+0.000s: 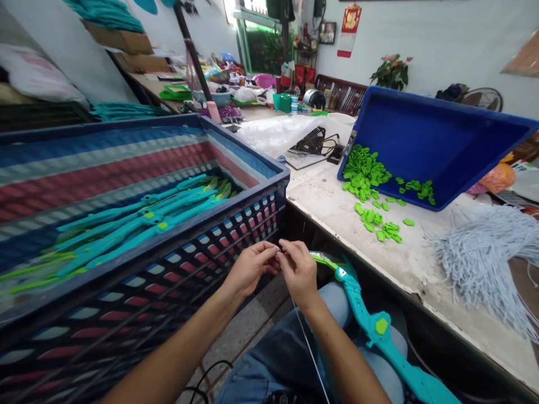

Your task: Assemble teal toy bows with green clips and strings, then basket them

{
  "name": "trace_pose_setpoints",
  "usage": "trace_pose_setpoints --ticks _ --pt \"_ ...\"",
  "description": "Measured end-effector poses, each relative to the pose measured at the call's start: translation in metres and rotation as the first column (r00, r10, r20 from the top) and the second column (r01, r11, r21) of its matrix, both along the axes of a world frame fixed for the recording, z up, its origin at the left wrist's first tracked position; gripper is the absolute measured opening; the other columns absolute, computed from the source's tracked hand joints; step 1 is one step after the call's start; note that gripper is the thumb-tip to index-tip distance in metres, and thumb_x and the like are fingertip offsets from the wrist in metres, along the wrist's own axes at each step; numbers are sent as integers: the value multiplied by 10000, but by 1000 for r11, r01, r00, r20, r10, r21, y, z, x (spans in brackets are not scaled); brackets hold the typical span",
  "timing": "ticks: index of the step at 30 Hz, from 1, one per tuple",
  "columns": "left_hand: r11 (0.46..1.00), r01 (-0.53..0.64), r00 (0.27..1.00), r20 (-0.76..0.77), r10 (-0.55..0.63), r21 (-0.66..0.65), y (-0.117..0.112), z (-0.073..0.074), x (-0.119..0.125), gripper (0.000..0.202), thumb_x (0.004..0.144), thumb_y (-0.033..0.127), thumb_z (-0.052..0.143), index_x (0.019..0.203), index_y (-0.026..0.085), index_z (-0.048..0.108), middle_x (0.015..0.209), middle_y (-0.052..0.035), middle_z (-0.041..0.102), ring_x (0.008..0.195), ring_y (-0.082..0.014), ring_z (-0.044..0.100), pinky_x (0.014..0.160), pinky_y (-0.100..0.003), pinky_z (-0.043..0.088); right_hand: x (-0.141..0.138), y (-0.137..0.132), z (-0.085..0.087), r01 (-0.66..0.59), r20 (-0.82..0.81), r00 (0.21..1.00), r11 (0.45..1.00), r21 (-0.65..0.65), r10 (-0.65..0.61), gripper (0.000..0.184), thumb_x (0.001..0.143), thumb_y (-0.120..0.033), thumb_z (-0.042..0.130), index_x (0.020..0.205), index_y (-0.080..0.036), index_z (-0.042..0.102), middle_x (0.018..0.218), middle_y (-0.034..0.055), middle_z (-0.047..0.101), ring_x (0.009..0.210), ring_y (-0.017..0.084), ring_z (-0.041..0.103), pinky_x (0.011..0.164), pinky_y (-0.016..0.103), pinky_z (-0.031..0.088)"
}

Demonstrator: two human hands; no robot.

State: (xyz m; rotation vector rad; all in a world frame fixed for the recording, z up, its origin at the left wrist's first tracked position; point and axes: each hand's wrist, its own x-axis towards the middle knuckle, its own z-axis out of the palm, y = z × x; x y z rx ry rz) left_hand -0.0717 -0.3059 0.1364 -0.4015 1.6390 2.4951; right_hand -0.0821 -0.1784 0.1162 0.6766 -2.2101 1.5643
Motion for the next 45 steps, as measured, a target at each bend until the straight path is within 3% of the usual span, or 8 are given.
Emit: trace_pose_setpoints --ticks 10,15,19,25,33,39,42,45 --pt "989 141 990 -21 -142 -37 -3 7 -1 232 558 268 745 711 102 693 668 -36 653 595 -110 588 575 -220 505 -13 16 21 -34 -163 982 937 348 96 188 877 -185 486 790 -204 652 764 54 640 728 178 588 671 297 464" --pt "956 108 988 -81 -135 -274 -3 3 1 229 605 338 727 688 133 667 545 26 562 456 -74 455 428 -185 358 -9 19 16 -32 -42 998 982 187 40 144 846 -192 518 755 -191 629 714 25 638 636 148 583 596 256 449" --pt "898 141 970 -122 -209 -418 -9 -4 1 229 659 368 689 631 141 684 608 -8 624 593 -114 531 575 -215 409 -7 24 5 -102 33 995 989 111 99 139 854 -215 547 761 -193 647 736 24 671 666 157 625 621 253 483" --pt "807 261 914 -132 -382 -529 -20 -16 2 271 745 372 599 806 152 746 826 -39 721 818 -197 619 747 -262 452 1 24 -6 -72 -188 976 975 208 112 153 902 -187 510 845 -184 652 816 52 687 767 168 647 714 274 515" --pt "717 199 913 -140 -384 -668 -13 -15 9 297 790 354 534 767 136 735 699 -26 698 670 -172 602 616 -241 442 0 14 -18 153 -247 967 924 351 -67 208 883 -185 449 742 -177 601 704 46 627 652 171 590 625 285 479" --pt "947 26 985 -151 -78 -320 -24 -27 25 412 728 426 645 1047 166 671 1057 -93 681 865 -219 640 616 -261 516 16 57 -21 135 -44 991 956 259 -128 162 904 -273 489 873 -195 628 843 41 661 785 177 618 736 294 499" --pt "951 -105 994 -67 89 -291 -36 -57 61 336 739 437 643 919 155 667 932 -89 687 797 -216 660 543 -242 518 46 132 -38 391 -155 920 832 394 -359 250 918 -398 496 985 -194 625 937 88 648 896 235 597 821 384 491" --pt "755 275 909 -96 -407 -596 -27 -95 105 206 823 315 555 881 172 692 802 -75 701 748 -206 668 624 -285 559 90 200 -70 538 -250 821 549 640 -513 453 881 -545 483 1104 -168 597 1028 155 597 938 311 559 774 459 489"
